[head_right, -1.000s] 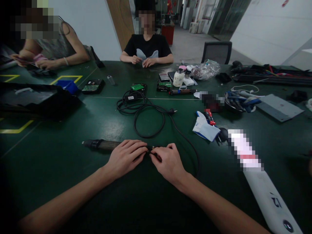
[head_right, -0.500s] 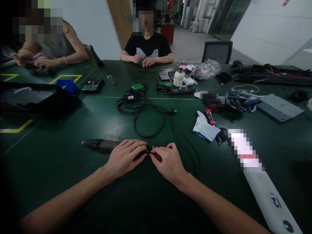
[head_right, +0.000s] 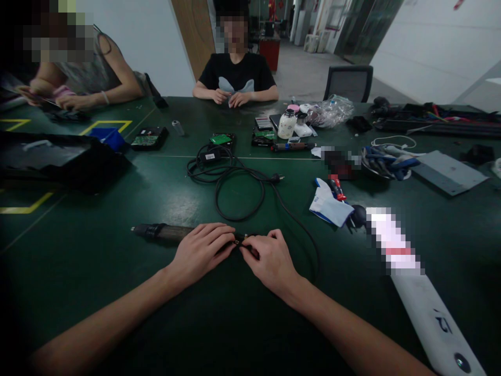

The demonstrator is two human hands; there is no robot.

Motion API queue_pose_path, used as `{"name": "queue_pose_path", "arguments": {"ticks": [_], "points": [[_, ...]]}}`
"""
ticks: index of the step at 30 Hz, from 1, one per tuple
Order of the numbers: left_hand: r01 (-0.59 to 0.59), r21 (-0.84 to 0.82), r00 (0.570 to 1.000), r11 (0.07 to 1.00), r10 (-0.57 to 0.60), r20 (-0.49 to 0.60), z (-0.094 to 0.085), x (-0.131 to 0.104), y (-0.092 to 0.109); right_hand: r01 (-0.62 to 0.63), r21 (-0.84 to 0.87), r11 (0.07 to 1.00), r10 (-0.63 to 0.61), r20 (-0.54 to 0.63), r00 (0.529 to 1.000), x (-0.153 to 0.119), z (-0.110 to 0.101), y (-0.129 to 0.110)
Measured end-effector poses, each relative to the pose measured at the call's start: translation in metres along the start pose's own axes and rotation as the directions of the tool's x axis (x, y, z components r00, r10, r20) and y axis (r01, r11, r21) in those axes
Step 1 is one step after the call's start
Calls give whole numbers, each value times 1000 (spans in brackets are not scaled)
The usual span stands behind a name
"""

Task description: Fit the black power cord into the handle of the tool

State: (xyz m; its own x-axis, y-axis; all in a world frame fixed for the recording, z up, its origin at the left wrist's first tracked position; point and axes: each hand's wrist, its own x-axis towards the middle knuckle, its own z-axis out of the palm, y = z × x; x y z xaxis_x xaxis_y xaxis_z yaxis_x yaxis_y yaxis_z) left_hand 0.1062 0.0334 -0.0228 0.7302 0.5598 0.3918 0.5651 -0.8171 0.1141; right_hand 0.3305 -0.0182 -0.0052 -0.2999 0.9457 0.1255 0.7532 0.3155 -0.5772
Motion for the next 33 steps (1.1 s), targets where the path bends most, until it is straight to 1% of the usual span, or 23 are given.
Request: {"name": "queue_pose_path", "arguments": {"ticks": [2, 6, 11, 15, 19, 22, 26, 30, 33], "points": [[8, 4, 1000, 1000, -8, 5, 0, 0, 0, 1, -1, 1000, -1, -4, 1000, 0, 1, 0], [-38, -9, 999, 999, 38, 8, 0, 1, 0, 4, 4, 1000, -4, -15, 1000, -1, 3, 2], [-1, -9, 1000, 1000, 1, -5, 0, 1, -1, 11, 12, 1000, -11, -28, 1000, -1, 4, 3], [-53, -16, 998, 998, 53, 20, 0, 0, -1, 14, 15, 1000, -14, -28, 1000, -1, 4, 3], [-8, 3, 1000, 1000, 8, -6, 2, 0, -1, 18, 6, 1000, -18, -25, 1000, -1, 4, 4], [11, 23, 1000, 1000, -11, 1, 3, 1, -1, 37, 8, 999, -37, -22, 999, -2, 4, 4], [-12, 13, 1000, 1000, 12, 3, 1, 1, 0, 46, 6, 999, -46, -29, 999, -2, 3, 4], [-51, -16, 998, 999, 52, 43, -1, 0, 0, 28, 2, 1000, -28, -19, 999, -1, 2, 3], [-22, -11, 999, 1000, 23, 35, 0, -1, 0, 24, 6, 1000, -24, -13, 1000, -1, 2, 3]]}}
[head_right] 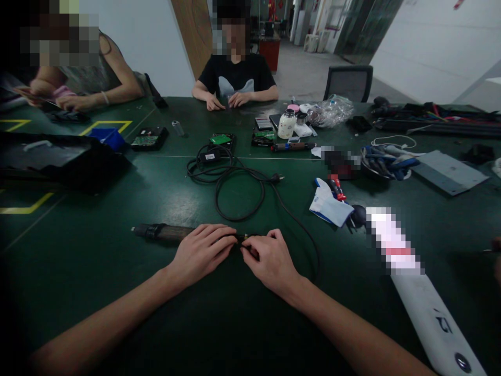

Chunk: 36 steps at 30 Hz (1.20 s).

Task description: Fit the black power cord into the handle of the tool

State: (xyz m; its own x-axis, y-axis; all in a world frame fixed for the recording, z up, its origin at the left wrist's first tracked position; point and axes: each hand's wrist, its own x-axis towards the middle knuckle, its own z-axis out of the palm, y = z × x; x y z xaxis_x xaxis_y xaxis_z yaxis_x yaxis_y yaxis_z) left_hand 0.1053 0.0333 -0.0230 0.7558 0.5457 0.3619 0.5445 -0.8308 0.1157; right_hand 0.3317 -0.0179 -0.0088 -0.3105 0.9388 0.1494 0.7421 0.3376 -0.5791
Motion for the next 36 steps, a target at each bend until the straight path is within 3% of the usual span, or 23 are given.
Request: {"name": "queue_pose_path", "arguments": {"ticks": [36], "points": [[-7, 0, 999, 1000, 7, -34, 0, 1, 1, -7, -25, 1000, 7, -1, 1000, 1, 2, 1]]}}
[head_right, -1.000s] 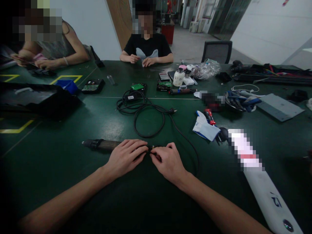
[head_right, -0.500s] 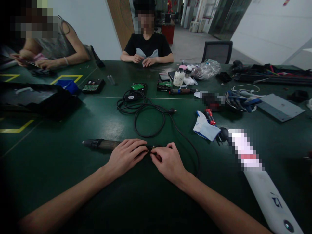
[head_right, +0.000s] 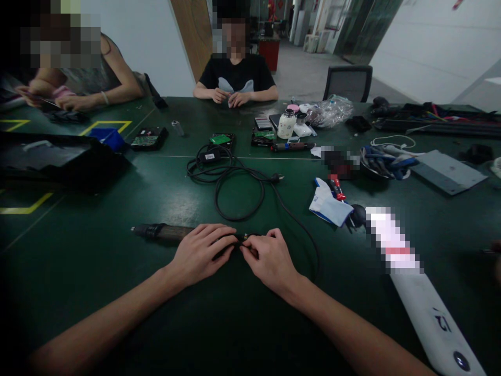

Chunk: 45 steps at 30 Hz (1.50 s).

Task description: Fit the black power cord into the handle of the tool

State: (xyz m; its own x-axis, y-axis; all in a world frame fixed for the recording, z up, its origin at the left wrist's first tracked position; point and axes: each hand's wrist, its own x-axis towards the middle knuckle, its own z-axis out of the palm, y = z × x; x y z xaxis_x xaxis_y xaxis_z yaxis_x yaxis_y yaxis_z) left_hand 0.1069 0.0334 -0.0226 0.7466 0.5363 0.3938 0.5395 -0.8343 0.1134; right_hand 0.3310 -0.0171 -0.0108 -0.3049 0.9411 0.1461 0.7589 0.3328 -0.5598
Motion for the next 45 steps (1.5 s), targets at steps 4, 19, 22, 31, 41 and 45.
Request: {"name": "queue_pose_path", "arguments": {"ticks": [4, 19, 22, 31, 41, 45], "points": [[15, 7, 1000, 1000, -15, -19, 1, 0, 0, 10, 13, 1000, -9, -5, 1000, 1, 0, 1], [40, 39, 998, 998, -39, -45, 1, -1, 1, 25, 1, 1000, -25, -10, 1000, 4, -2, 1], [9, 34, 999, 999, -8, -36, 0, -1, 1, 19, 2, 1000, -19, -1, 1000, 4, -2, 1], [48, 53, 998, 997, -46, -30, 1, 1, 4, 27, -20, 999, -27, -17, 999, 4, -1, 2], [33, 17, 999, 999, -33, -7, 1, 1, 4, 21, 3, 1000, -21, -10, 1000, 3, -1, 1], [45, 15, 999, 999, -45, -8, 1, 0, 3, 21, 0, 1000, -21, -13, 1000, 3, 0, 1]]}}
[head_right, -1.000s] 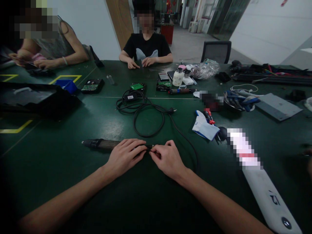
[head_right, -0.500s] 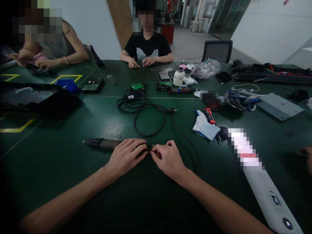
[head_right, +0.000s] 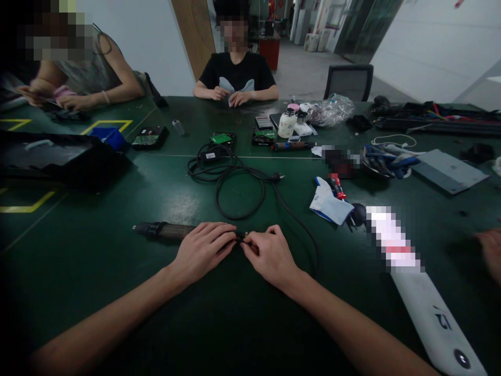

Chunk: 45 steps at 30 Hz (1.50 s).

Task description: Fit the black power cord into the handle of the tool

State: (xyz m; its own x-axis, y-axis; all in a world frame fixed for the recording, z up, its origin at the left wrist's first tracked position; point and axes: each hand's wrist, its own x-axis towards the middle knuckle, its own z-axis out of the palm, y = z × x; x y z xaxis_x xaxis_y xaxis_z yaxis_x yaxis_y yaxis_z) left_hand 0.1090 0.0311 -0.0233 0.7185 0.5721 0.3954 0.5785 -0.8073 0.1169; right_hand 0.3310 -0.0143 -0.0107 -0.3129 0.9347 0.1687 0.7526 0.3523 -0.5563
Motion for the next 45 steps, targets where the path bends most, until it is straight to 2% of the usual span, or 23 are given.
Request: {"name": "queue_pose_path", "arguments": {"ticks": [7, 11, 16, 20, 25, 30, 35, 39, 45], "points": [[-20, -15, 1000, 1000, 20, -3, -1, 1, 1, 3, 3, 1000, -3, 7, 1000, 0, 0, 0], [15, -12, 1000, 1000, -15, -15, -1, 1, 0, 1, 1, 1000, -1, 8, 1000, 0, 0, 0], [-24, -14, 1000, 1000, 24, -6, 1, 1, 0, 5, 11, 1000, -5, 8, 1000, 1, 1, 1], [25, -3, 1000, 1000, -25, -12, 0, 1, 0, 7, 11, 1000, -7, 9, 1000, 1, 0, 1], [-37, -9, 999, 999, 37, -2, 0, 1, 0, 4, 9, 1000, -4, 5, 1000, 0, 1, 1], [19, -15, 1000, 1000, -19, -4, 1, 1, 0, 6, -8, 1000, -6, -3, 1000, 0, 2, 2], [-6, -31, 1000, 1000, 6, 2, 1, 0, 0, 9, -13, 1000, -9, 1, 1000, 0, 2, 1], [28, -24, 1000, 999, -28, -7, 0, 0, 0, 12, -13, 1000, -12, 1, 1000, 0, 1, 1], [-22, -30, 1000, 999, 22, -2, 1, 0, -1, 14, -5, 1000, -14, 4, 1000, 0, 1, 2]]}}
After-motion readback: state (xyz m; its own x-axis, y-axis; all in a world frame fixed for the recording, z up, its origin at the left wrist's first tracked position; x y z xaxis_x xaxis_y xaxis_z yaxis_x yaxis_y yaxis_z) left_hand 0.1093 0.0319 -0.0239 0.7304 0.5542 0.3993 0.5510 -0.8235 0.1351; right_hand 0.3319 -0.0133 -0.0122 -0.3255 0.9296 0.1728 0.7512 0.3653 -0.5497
